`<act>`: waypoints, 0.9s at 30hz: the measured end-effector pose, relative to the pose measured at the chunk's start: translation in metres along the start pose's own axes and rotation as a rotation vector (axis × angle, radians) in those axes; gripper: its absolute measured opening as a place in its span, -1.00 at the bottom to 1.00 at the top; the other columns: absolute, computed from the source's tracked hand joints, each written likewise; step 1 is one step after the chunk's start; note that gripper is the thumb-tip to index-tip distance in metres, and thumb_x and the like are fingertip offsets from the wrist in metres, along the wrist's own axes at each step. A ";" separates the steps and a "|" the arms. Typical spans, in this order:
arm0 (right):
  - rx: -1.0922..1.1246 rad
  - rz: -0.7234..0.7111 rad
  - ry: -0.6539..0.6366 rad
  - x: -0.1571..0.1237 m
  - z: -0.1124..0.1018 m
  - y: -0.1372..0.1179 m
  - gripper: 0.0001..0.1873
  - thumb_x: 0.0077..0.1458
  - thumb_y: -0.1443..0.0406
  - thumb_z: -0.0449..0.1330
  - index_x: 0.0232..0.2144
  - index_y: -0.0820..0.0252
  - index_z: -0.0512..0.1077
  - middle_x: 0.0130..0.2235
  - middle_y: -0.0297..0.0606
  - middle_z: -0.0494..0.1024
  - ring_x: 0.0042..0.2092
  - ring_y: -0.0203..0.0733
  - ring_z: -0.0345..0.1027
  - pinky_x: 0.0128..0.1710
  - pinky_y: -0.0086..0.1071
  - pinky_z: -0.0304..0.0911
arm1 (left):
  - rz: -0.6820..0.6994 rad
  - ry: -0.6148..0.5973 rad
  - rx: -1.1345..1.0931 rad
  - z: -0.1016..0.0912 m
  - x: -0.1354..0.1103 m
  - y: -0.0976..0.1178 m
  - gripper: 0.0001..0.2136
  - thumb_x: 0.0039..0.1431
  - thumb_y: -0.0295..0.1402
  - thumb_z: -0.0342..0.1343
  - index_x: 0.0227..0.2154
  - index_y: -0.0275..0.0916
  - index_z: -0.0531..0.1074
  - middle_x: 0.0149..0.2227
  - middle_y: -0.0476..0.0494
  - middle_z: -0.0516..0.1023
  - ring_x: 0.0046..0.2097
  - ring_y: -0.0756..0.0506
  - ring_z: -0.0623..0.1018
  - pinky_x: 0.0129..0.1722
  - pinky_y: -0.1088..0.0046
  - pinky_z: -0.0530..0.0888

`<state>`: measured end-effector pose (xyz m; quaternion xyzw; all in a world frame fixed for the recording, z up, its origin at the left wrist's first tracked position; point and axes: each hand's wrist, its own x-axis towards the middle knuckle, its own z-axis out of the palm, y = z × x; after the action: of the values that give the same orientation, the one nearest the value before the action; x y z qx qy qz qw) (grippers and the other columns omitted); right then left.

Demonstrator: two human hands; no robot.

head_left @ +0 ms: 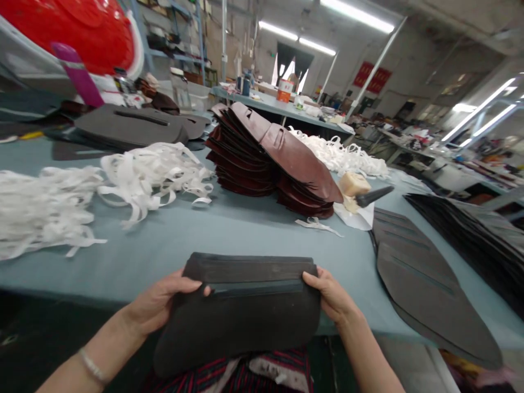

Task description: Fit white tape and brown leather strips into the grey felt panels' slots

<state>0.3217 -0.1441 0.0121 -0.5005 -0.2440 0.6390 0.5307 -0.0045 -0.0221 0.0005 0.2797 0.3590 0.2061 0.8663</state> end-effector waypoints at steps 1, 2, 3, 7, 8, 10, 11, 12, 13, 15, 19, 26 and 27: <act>0.026 -0.001 -0.016 0.000 -0.001 0.001 -0.54 -0.12 0.22 0.38 -0.14 0.31 0.46 -0.19 -0.10 0.60 -0.21 -0.09 0.50 -0.11 -0.24 0.32 | -0.019 0.006 -0.007 -0.003 0.000 -0.001 -0.87 -0.18 -0.42 0.31 -0.48 -0.31 0.54 -0.40 -0.12 0.62 -0.35 -0.12 0.59 -0.27 0.38 0.53; 0.053 -0.002 -0.028 0.000 -0.002 0.003 -0.54 -0.12 0.22 0.39 -0.15 0.31 0.47 -0.21 -0.10 0.60 -0.21 -0.10 0.50 -0.10 -0.25 0.32 | -0.037 0.022 -0.010 -0.005 0.000 -0.002 -0.86 -0.20 -0.40 0.32 -0.51 -0.31 0.54 -0.40 -0.12 0.62 -0.34 -0.13 0.59 -0.27 0.38 0.54; 0.082 0.001 -0.042 0.000 -0.002 0.005 -0.54 -0.12 0.22 0.39 -0.15 0.30 0.47 -0.21 -0.11 0.60 -0.21 -0.11 0.50 -0.10 -0.25 0.31 | -0.052 0.045 -0.008 -0.009 0.000 -0.002 -0.86 -0.22 -0.39 0.34 -0.53 -0.30 0.54 -0.41 -0.12 0.62 -0.34 -0.13 0.58 -0.27 0.37 0.54; 0.196 -0.013 -0.084 -0.001 0.009 0.012 -0.55 -0.14 0.20 0.41 -0.18 0.27 0.46 -0.25 -0.13 0.60 -0.22 -0.12 0.50 -0.10 -0.24 0.30 | -0.081 0.132 -0.001 -0.021 0.002 -0.003 -0.85 -0.29 -0.37 0.37 -0.58 -0.26 0.54 -0.44 -0.08 0.61 -0.35 -0.13 0.57 -0.27 0.37 0.53; 0.218 -0.032 -0.080 -0.002 0.014 0.013 -0.56 -0.15 0.19 0.41 -0.20 0.27 0.46 -0.26 -0.15 0.60 -0.23 -0.12 0.50 -0.09 -0.24 0.29 | -0.086 0.133 0.010 -0.024 0.002 -0.004 -0.85 -0.30 -0.36 0.37 -0.59 -0.24 0.53 -0.45 -0.07 0.60 -0.36 -0.13 0.56 -0.28 0.38 0.53; 0.248 -0.086 -0.063 -0.004 0.024 0.015 -0.57 -0.15 0.16 0.41 -0.24 0.24 0.47 -0.29 -0.18 0.59 -0.24 -0.14 0.49 -0.09 -0.26 0.28 | -0.095 0.115 0.058 -0.029 0.002 -0.004 -0.84 -0.31 -0.32 0.37 -0.64 -0.23 0.52 -0.49 -0.06 0.58 -0.40 -0.12 0.54 -0.34 0.39 0.52; 0.260 -0.112 -0.059 -0.007 0.029 0.015 -0.57 -0.15 0.14 0.40 -0.24 0.23 0.46 -0.31 -0.21 0.59 -0.26 -0.16 0.48 -0.12 -0.29 0.29 | -0.099 0.100 0.087 -0.031 0.001 -0.004 -0.83 -0.31 -0.30 0.37 -0.66 -0.24 0.51 -0.51 -0.07 0.57 -0.41 -0.11 0.53 -0.36 0.40 0.51; 0.271 -0.132 -0.059 -0.010 0.034 0.016 -0.58 -0.14 0.13 0.40 -0.24 0.22 0.46 -0.35 -0.24 0.58 -0.30 -0.19 0.47 -0.17 -0.33 0.30 | -0.101 0.087 0.110 -0.033 0.001 -0.005 -0.82 -0.31 -0.28 0.36 -0.68 -0.24 0.50 -0.53 -0.07 0.56 -0.43 -0.11 0.52 -0.39 0.40 0.50; 0.284 -0.143 -0.060 -0.014 0.038 0.016 -0.60 -0.13 0.12 0.39 -0.26 0.20 0.46 -0.40 -0.29 0.56 -0.36 -0.24 0.44 -0.23 -0.38 0.30 | -0.103 0.079 0.125 -0.035 0.000 -0.005 -0.81 -0.31 -0.26 0.36 -0.69 -0.23 0.49 -0.55 -0.07 0.55 -0.44 -0.10 0.51 -0.40 0.41 0.48; 0.317 -0.147 -0.060 -0.023 0.044 0.016 -0.65 -0.12 0.11 0.38 -0.33 0.19 0.45 -0.54 -0.38 0.49 -0.48 -0.34 0.35 -0.37 -0.47 0.27 | -0.099 0.088 0.138 -0.038 -0.002 -0.004 -0.82 -0.32 -0.27 0.36 -0.71 -0.22 0.49 -0.58 -0.05 0.53 -0.47 -0.08 0.49 -0.43 0.44 0.46; 0.351 -0.093 -0.031 -0.033 0.052 0.014 -0.63 -0.17 0.08 0.40 -0.41 0.18 0.43 -0.66 -0.46 0.35 -0.57 -0.40 0.24 -0.48 -0.53 0.21 | -0.077 0.069 0.187 -0.043 -0.009 0.006 -0.85 -0.26 -0.28 0.32 -0.71 -0.20 0.50 -0.62 -0.01 0.53 -0.51 -0.04 0.48 -0.46 0.48 0.43; 0.303 0.088 0.027 -0.020 0.045 0.011 -0.62 -0.25 0.21 0.42 -0.35 0.21 0.45 -0.51 -0.36 0.48 -0.45 -0.29 0.38 -0.36 -0.42 0.31 | -0.020 0.098 0.077 -0.033 -0.015 0.027 -0.73 -0.17 -0.27 0.29 -0.32 -0.15 0.55 -0.37 -0.03 0.63 -0.28 -0.16 0.58 -0.20 0.32 0.50; 0.288 0.098 0.027 -0.019 0.046 0.011 -0.59 -0.28 0.22 0.42 -0.31 0.21 0.45 -0.47 -0.33 0.51 -0.43 -0.25 0.40 -0.33 -0.37 0.33 | -0.010 0.094 0.082 -0.028 -0.016 0.026 -0.64 -0.20 -0.28 0.32 -0.23 -0.15 0.53 -0.30 -0.07 0.63 -0.22 -0.21 0.59 -0.15 0.26 0.49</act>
<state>0.2749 -0.1552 0.0278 -0.4390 -0.1181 0.6859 0.5683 -0.0400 -0.0019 0.0086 0.3031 0.4089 0.1997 0.8373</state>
